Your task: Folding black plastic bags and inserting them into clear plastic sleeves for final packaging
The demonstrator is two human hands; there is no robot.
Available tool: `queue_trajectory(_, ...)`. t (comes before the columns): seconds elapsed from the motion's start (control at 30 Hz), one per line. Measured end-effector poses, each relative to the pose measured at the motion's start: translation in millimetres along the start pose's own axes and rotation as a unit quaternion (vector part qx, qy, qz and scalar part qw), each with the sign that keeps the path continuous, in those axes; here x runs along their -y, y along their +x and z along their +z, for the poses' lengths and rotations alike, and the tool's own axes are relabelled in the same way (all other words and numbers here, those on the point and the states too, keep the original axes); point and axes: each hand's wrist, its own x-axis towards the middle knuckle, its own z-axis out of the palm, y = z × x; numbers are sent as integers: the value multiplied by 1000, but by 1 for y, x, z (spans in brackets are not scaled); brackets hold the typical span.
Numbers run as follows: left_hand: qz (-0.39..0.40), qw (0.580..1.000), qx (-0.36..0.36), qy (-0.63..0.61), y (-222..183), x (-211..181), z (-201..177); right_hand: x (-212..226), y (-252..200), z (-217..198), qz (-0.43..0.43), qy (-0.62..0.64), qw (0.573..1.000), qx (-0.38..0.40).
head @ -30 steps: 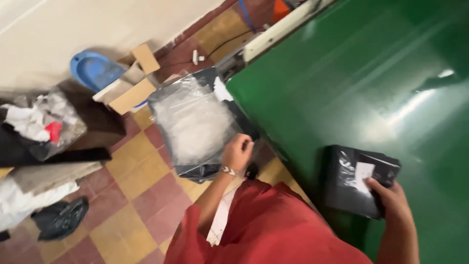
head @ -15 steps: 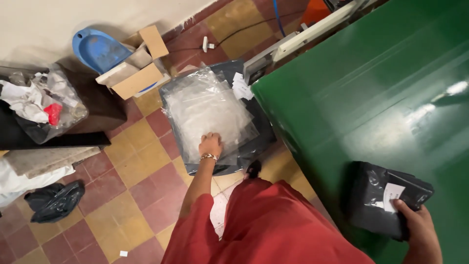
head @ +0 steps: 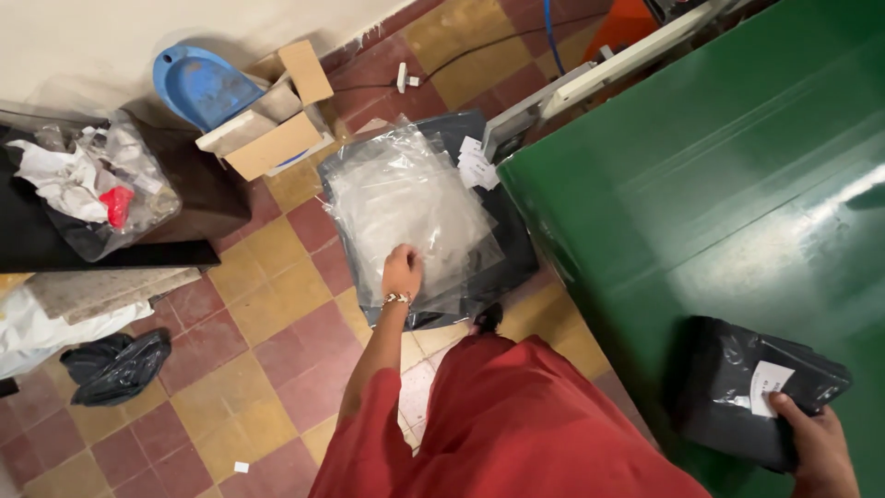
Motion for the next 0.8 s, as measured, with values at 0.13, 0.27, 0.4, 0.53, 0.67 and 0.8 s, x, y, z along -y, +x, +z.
queue_trajectory(0.13,-7,990,-83,-115,4,-24,-4,1,3,-1,19,3,1000,3)
queue_trajectory(0.27,-6,974,-138,-182,6,-68,-17,-7,11,-5,-7,-2,1000,9)
queue_trajectory(0.4,6,964,-154,-218,7,-114,-30,-5,10,-4,-17,10,1000,14)
queue_trajectory(0.53,127,946,-212,-208,-11,-195,-68,9,-5,2,-10,19,1000,15)
queue_trajectory(0.67,389,897,-161,-133,-38,-292,-79,2,5,0,-8,38,999,14)
queue_trajectory(0.8,506,852,-133,-18,-68,-375,-30,-19,6,2,-38,107,994,2)
